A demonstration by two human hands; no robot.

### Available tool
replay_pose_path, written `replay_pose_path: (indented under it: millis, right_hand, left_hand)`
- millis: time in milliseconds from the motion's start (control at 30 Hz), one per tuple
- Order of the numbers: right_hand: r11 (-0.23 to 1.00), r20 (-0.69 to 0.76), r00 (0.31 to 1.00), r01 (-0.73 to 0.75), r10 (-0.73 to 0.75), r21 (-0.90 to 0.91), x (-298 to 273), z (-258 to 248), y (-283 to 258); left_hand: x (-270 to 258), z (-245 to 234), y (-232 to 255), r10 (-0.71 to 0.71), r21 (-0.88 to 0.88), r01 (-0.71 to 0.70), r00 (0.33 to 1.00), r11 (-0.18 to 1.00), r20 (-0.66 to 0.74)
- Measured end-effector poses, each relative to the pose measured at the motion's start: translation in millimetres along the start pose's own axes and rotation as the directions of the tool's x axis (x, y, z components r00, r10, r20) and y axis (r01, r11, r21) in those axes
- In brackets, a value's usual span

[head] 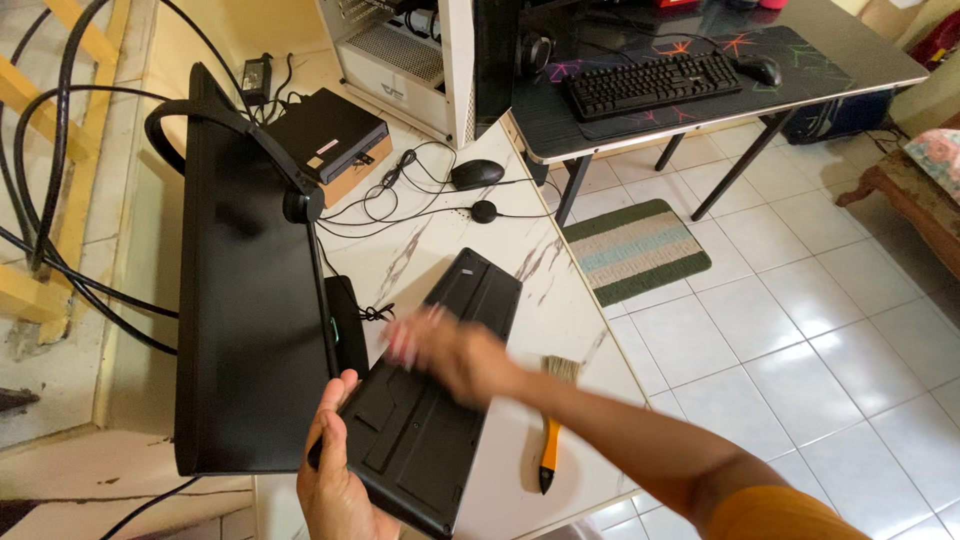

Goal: The person brushes dust off a keyboard with a brush and wipes it with a cloth, then wipes a mouse and the top of a computer case with the cloth.

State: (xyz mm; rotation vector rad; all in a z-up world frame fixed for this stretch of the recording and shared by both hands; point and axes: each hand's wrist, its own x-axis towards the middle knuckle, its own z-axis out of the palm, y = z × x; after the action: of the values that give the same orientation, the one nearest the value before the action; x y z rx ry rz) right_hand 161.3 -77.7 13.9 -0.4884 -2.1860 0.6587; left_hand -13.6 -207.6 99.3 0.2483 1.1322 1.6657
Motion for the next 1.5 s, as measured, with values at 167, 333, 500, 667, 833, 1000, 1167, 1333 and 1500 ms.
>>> replay_pose_path:
  millis: [167, 333, 500, 667, 833, 1000, 1167, 1333, 1500]
  right_hand:
    - [0.59, -0.21, 0.639, -0.767, 0.74, -0.254, 0, -34, 181]
    - [0.747, 0.009, 0.767, -0.623, 0.642, -0.232, 4, -36, 149]
    - [0.981, 0.12, 0.992, -0.069, 0.047, 0.18, -6, -30, -58]
    - [0.995, 0.021, 0.997, 0.072, -0.073, 0.072, -21, -35, -129]
    - [0.923, -0.108, 0.993, 0.002, 0.042, 0.385, -57, -53, -8]
    - [0.889, -0.375, 0.873, -0.408, 0.314, -0.206, -82, -40, 106]
    - [0.737, -0.272, 0.685, -0.623, 0.676, 0.262, -53, -46, 93]
    - [0.464, -0.091, 0.513, -0.669, 0.854, 0.581, -26, -63, 9]
    - [0.436, -0.171, 0.542, -0.408, 0.823, 0.802, -52, -33, -6]
  left_hand:
    - [2, 4, -2, -0.051, -0.021, 0.05, 0.997, 0.999, -0.051]
    - [6, 13, 1, -0.002, -0.063, -0.002, 0.998, 0.998, -0.064]
    - [20, 7, 0, -0.026, -0.159, 0.025, 1.0, 0.987, -0.008]
    - [41, 8, -14, -0.034, -0.168, 0.036, 0.999, 0.985, 0.015]
    - [44, 19, -6, -0.131, -0.223, 0.127, 0.991, 0.967, -0.007]
    - [39, 36, 7, -0.145, -0.182, 0.155, 0.987, 0.971, 0.066]
    - [53, 47, 26, 0.299, -0.322, -0.176, 0.873, 0.93, 0.387]
    - [102, 84, 21, 0.402, 0.002, -0.47, 0.758, 0.883, 0.514]
    - [163, 76, -30, 0.265, 0.345, -0.479, 0.816, 0.807, 0.514]
